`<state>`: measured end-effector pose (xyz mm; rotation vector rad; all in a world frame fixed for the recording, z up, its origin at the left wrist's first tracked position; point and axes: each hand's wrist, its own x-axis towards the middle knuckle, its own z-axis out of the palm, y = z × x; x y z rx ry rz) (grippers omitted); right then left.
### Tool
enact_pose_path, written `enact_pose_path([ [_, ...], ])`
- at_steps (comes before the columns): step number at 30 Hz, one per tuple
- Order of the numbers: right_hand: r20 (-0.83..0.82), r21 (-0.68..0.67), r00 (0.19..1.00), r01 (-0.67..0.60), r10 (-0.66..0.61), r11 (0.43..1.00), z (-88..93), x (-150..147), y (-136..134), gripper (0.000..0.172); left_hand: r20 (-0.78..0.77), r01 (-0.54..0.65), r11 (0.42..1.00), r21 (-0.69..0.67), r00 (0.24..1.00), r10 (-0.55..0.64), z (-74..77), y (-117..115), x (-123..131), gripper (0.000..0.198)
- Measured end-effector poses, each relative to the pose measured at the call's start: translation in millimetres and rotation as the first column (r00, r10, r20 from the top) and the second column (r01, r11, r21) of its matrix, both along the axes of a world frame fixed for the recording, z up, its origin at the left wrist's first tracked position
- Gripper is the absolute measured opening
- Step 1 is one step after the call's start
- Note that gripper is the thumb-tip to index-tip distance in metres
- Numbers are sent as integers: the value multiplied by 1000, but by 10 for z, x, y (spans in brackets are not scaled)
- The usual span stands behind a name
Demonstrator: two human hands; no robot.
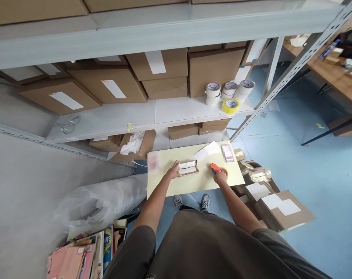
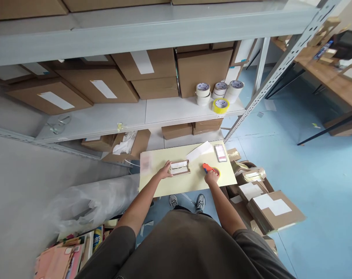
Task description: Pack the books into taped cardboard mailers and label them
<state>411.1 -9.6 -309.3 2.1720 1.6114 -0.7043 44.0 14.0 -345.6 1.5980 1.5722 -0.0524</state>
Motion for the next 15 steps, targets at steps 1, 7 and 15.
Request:
enact_pose_path([
  [1, -22, 34, 1000, 13, -12, 999, 38, -62, 39, 45, 6, -5, 1000, 3, 1000, 5, -8, -2, 0, 130],
  [7, -482, 19, 873, -77, 77, 997, 160, -781, 261, 41, 57, -24, 1000, -5, 998, 24, 4, -3, 16, 134],
  [15, -508, -87, 861, -30, -19, 996, 2, -1011, 229, 46, 107, -156, 987, -32, 982, 159, -20, -134, 87, 130],
])
